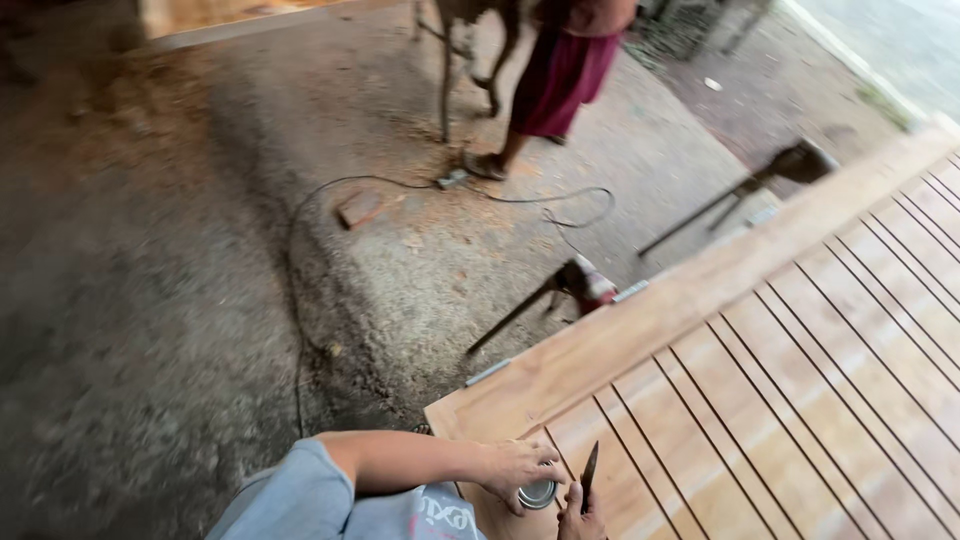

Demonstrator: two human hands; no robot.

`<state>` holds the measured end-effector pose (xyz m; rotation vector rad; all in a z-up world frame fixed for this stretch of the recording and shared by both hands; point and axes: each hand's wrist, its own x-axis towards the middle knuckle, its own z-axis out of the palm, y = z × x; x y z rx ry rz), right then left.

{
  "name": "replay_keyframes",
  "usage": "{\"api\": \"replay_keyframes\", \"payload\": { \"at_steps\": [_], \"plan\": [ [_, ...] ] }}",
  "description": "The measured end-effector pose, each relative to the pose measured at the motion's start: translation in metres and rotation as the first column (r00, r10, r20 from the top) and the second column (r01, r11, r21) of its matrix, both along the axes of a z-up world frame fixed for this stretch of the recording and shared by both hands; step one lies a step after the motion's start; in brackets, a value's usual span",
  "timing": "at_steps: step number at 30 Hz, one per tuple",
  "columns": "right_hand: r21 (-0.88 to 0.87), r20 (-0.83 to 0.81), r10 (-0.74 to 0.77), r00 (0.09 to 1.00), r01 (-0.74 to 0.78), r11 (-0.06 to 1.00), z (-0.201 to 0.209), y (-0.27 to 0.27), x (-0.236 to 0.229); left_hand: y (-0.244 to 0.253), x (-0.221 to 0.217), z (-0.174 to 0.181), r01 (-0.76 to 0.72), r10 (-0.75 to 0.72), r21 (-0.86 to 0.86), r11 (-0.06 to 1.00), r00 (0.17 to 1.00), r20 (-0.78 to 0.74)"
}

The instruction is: The person applies wood stain to a large wooden door using a small brush. They dip the brush into a can and carefully paint the grooves and slats of the door, working methodically across the surface.

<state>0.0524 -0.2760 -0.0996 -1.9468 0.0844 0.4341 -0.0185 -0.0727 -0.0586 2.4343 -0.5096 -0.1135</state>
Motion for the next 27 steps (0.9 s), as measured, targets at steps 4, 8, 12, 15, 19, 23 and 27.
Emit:
{"api": "replay_keyframes", "payload": {
  "at_steps": [4, 8, 12, 15, 19, 23, 27],
  "plan": [
    [0.082, -0.227, 0.029, 0.973, -0.011, 0.997, -0.002, 0.013, 0.004, -0.002, -0.006, -0.002, -0.043, 0.044, -0.13, 0.991, 0.999, 0.004],
    [0.214, -0.427, 0.066, 0.902, 0.029, 0.976, -0.008, 0.041, 0.0, 0.005, -0.013, -0.007, -0.176, 0.148, -0.343, 0.923, 0.983, -0.108],
    [0.271, -0.524, 0.084, 0.848, 0.073, 0.96, -0.012, 0.057, -0.008, 0.015, -0.018, -0.011, -0.183, 0.208, -0.467, 0.865, 0.978, 0.001],
    [0.301, -0.545, 0.089, 0.834, 0.095, 0.949, -0.008, 0.078, -0.003, 0.028, -0.016, -0.008, -0.153, 0.169, -0.451, 0.879, 0.986, -0.005],
    [0.335, -0.573, 0.089, 0.815, 0.134, 0.933, -0.003, 0.123, -0.006, 0.067, -0.023, -0.003, -0.191, 0.19, -0.481, 0.856, 0.98, -0.052],
    [0.353, -0.595, 0.092, 0.799, 0.157, 0.922, 0.0, 0.18, -0.004, 0.125, -0.025, 0.008, -0.237, 0.202, -0.485, 0.842, 0.971, -0.124],
    [0.344, -0.613, 0.11, 0.782, 0.139, 0.929, 0.001, 0.224, -0.006, 0.19, -0.031, 0.02, -0.293, 0.27, -0.498, 0.816, 0.956, -0.119]
  ]
}}
